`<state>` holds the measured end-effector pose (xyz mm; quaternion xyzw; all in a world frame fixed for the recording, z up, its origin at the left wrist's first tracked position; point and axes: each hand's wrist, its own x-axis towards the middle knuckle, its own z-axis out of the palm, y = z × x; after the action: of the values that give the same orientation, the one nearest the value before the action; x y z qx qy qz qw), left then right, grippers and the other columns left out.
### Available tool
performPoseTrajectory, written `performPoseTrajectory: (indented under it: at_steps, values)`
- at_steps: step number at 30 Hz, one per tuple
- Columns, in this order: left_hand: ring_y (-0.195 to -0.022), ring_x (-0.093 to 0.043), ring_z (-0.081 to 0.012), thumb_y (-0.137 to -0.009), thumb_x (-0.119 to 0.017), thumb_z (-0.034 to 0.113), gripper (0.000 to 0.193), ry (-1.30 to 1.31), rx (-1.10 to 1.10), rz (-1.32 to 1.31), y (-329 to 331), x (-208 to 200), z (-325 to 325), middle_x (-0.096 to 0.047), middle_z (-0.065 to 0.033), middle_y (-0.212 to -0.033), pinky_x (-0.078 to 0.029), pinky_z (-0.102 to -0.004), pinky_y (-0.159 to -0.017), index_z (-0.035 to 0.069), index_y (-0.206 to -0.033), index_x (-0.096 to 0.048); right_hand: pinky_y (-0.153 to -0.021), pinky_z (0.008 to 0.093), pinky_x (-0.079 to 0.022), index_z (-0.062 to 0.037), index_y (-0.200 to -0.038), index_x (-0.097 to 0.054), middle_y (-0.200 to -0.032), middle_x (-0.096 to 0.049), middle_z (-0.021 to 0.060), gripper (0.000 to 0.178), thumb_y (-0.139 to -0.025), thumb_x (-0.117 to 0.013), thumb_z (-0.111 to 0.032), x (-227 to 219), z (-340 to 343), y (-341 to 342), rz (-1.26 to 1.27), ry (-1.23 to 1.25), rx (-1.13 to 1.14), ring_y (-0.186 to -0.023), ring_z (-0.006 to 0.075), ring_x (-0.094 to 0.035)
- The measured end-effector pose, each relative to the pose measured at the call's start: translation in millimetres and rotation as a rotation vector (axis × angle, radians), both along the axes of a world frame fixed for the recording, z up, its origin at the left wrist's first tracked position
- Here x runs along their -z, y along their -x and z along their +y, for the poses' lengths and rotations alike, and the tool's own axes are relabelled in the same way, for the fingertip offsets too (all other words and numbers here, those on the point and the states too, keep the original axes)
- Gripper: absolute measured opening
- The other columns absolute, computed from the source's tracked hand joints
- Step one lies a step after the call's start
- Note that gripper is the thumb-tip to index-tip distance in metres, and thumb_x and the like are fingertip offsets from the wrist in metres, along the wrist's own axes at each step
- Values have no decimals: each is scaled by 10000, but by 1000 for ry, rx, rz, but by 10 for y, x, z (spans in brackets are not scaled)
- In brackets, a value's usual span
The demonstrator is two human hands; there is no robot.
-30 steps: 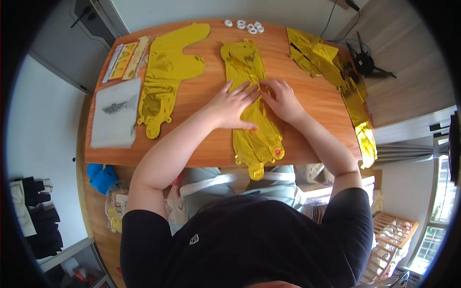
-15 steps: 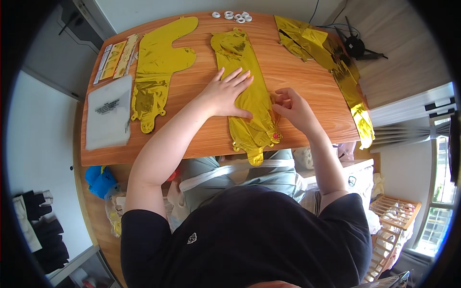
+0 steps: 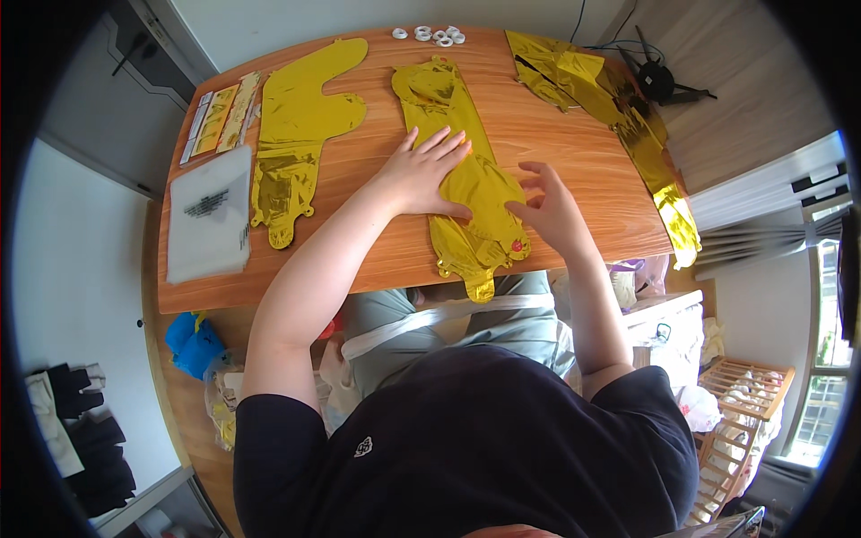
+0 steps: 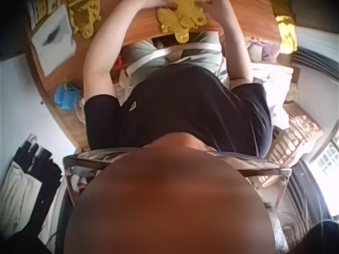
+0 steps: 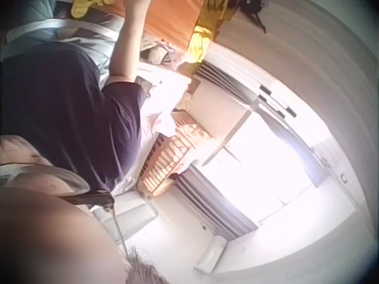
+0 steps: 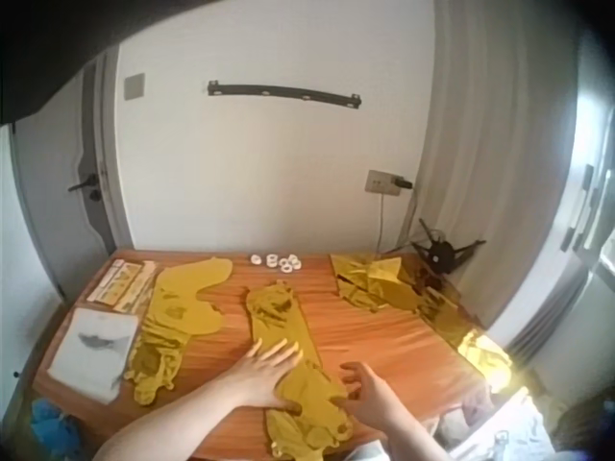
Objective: Folding a gold foil balloon and placing it into a white cardboard envelope.
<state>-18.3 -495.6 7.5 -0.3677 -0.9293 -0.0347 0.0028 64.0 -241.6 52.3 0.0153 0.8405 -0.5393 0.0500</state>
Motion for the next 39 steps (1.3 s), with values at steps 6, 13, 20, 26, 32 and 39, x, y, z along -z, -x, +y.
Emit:
performPoseTrajectory:
  at_steps: [6,13,20,26,32,39]
  values:
    - [-1619,-187,-267,-717,-586,955,1307,-48,6,-10,-5,-1,-3,-241,-93,-1743,-116,-599,-1298,111,-1663,-269,-866,315,-560,-60,-1495,-478,-1135,-749,170,613,-942,-741,-84,-118,-220,-311,207,-213,-12,-959,189,-698]
    - [-1614,-205,-266,-712,-608,940,1293,-78,15,7,-7,1,-15,-266,-97,-1734,-134,-607,-1291,104,-1651,-304,-981,396,-544,-80,-1472,-494,-1400,-643,183,586,-924,-647,63,-34,-173,-215,412,-101,-328,-1208,302,-679]
    - [-1616,-197,-268,-714,-625,926,1289,-60,-4,-28,-27,-38,11,-254,-98,-1738,-127,-595,-1296,103,-1651,-300,-945,429,-566,-99,-1168,-711,-1362,-679,91,460,-751,-713,98,-289,56,513,521,-569,-780,-1134,316,-681]
    - [-1618,-186,-274,-718,-725,828,1266,-76,-10,-57,-48,-79,-2,-250,-94,-1739,-122,-586,-1301,122,-1663,-267,-952,435,-551,-72,-1018,-762,-1221,-747,81,276,-766,-736,39,-329,49,523,384,-708,-936,-1124,310,-684]
    - [-1618,-189,-267,-726,-758,780,1244,-93,-8,-59,-30,-39,-4,-247,-87,-1741,-136,-600,-1296,126,-1665,-268,-1087,449,-482,-128,-1401,-620,-1480,-584,134,554,-868,-755,-62,-154,-69,282,621,-611,-769,-1292,359,-596]
    - [-1624,-165,-251,-745,-737,796,1247,16,-25,-82,-29,-110,31,-226,-73,-1749,-122,-595,-1302,133,-1676,-238,-1085,467,-470,-121,-1530,-477,-1492,-569,130,698,-897,-770,-159,41,-103,174,587,-526,-652,-1315,343,-587]
